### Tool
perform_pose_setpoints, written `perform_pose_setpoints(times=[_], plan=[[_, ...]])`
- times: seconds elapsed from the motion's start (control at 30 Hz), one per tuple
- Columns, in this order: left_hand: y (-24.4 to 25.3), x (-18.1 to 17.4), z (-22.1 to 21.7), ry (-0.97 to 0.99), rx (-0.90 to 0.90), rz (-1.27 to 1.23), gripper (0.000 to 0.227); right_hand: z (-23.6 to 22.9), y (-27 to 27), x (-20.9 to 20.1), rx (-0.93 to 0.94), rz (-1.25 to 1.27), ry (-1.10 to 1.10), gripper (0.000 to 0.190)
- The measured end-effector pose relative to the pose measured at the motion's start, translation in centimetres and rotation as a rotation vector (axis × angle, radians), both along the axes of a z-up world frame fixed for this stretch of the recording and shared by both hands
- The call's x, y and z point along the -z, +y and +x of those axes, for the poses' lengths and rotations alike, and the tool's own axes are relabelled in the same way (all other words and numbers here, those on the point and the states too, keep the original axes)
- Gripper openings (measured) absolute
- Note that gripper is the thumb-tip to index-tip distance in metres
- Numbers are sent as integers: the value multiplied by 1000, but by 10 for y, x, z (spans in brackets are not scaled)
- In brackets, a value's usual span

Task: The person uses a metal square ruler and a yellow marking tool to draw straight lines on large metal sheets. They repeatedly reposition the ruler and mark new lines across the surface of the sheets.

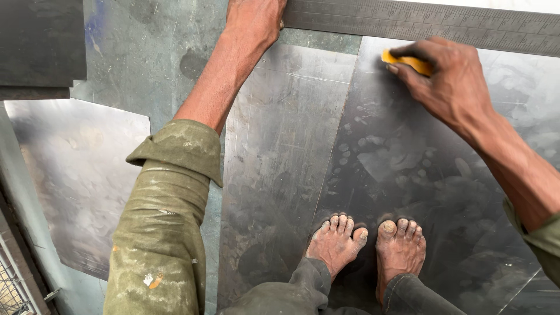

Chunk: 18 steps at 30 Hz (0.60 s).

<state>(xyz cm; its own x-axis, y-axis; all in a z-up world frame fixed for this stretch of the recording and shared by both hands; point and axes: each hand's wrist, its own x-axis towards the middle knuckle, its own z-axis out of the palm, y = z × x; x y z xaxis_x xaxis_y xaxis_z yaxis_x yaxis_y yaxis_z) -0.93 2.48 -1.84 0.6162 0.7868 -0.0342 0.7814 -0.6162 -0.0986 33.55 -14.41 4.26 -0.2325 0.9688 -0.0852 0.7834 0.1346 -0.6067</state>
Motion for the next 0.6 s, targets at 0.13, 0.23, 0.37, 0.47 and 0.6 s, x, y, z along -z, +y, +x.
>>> perform_pose_setpoints(times=[0.13, 0.23, 0.37, 0.47, 0.6], plan=[[4, 2, -2, -1, 19, 35, 24, -12, 19, 17, -30, 128, 63, 23], [4, 5, -3, -44, 15, 1, 25, -15, 19, 24, -19, 170, 0, 24], [5, 7, -5, -49, 7, -20, 24, -13, 13, 35, 10, 166, -31, 23], [6, 11, -3, -43, 4, -6, 23, -11, 11, 39, 2, 188, -45, 23], [7, 16, -5, -24, 20, 34, 21, -23, 23, 16, 6, 191, -56, 22]])
